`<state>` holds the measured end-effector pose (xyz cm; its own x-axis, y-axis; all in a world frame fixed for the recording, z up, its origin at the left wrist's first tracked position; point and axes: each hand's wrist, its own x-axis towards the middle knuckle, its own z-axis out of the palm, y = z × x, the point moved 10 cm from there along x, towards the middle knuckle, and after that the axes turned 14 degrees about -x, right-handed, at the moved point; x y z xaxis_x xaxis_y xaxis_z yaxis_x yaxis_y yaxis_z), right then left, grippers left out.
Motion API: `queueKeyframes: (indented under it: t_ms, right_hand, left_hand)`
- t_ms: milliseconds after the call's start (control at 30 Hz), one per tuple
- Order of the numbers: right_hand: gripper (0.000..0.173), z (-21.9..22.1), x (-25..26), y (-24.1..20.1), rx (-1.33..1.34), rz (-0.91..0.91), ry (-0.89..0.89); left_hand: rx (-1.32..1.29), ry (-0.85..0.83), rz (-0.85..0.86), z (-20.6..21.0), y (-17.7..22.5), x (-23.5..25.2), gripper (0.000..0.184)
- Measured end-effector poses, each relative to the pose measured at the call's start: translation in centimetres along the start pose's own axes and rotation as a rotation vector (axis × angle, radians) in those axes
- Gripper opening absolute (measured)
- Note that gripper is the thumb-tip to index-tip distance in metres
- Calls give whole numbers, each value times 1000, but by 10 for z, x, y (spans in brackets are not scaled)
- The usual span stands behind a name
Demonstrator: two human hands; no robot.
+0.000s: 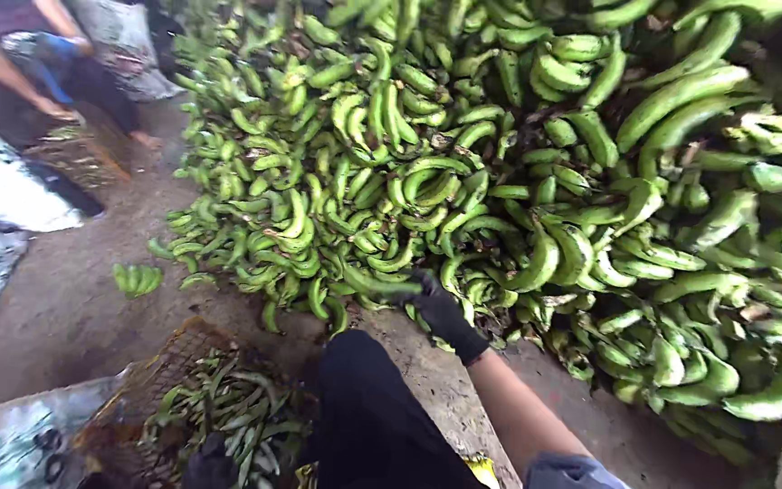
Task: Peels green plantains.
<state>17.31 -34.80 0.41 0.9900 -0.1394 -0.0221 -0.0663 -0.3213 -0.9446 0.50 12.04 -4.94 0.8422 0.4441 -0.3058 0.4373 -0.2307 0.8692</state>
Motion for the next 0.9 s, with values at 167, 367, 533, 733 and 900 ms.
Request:
queueKeyframes:
  t_ms: [167, 367, 533, 733, 900]
  right_hand:
    - [55, 81, 35, -149, 681, -248, -318]
    - [45, 220, -24, -249, 423, -418, -625]
    - [54, 274, -76, -261, 269, -414, -739]
    - [45, 313, -76, -226, 411, -153, -854]
    - [67, 321, -72, -218, 546, 48, -901]
  left_hand:
    - [-211, 16, 188, -11, 62, -23, 44]
    - [-615, -36, 383, -15, 113, -54, 49]
    - [-834, -58, 367, -19, 96, -54, 60]
    - [-1108, -86, 596, -59, 151, -76, 60]
    - [-1032, -18, 495, -62, 123, -67, 55]
